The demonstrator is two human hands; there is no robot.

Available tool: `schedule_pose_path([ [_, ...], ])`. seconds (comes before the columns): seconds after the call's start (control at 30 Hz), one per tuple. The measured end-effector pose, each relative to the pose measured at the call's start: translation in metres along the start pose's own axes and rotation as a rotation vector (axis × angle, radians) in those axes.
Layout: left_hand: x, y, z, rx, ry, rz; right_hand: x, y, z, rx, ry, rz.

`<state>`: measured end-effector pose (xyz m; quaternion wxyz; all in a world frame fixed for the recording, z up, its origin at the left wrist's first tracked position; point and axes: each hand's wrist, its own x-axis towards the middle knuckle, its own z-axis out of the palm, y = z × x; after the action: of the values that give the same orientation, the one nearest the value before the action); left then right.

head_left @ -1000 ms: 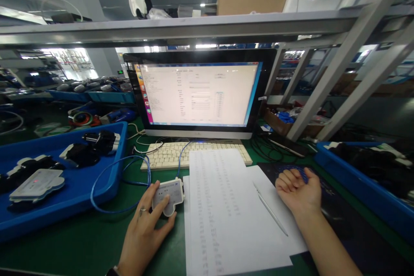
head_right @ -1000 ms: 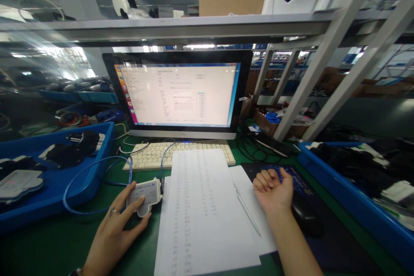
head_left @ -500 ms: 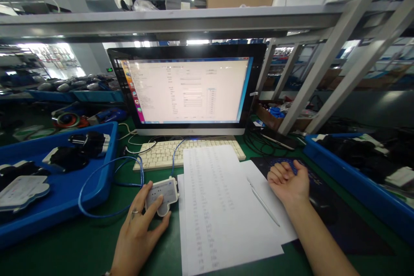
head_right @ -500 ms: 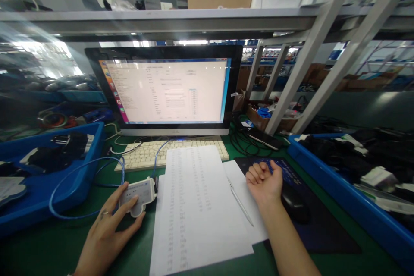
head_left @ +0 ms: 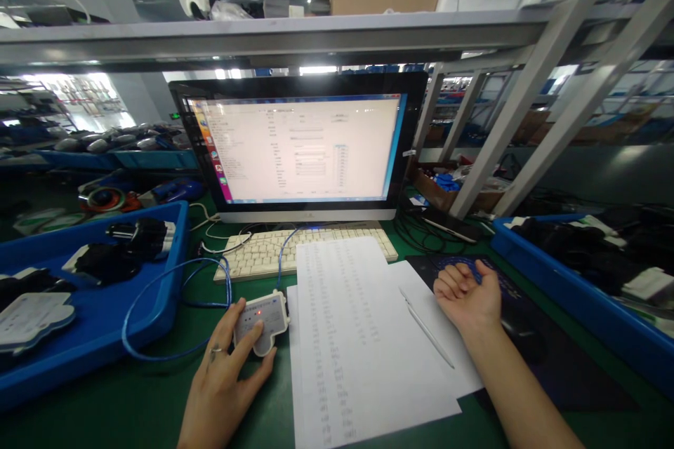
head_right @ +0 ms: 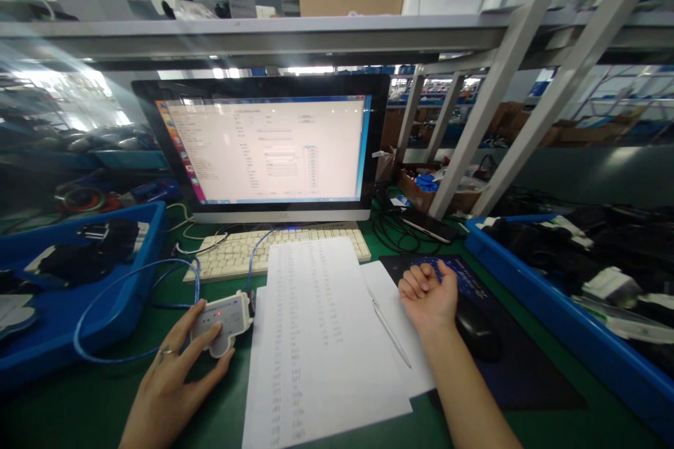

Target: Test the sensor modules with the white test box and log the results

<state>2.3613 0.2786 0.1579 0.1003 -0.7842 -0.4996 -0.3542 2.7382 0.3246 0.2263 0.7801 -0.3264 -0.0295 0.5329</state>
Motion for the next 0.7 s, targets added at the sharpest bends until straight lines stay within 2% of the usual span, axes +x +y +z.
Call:
schedule_pose_path([
  [0.3,0.0023,0.0023,0.0,-0.006,0.019,-0.002,0.0022,0.0001,-0.0027,-0.016,-0.024,-0.008],
  [0.7,0.0022,0.0041,-0.0022,-0.031,0.02,-0.009,-0.0008,0.0007,0.0004,-0.002,0.016,0.001],
])
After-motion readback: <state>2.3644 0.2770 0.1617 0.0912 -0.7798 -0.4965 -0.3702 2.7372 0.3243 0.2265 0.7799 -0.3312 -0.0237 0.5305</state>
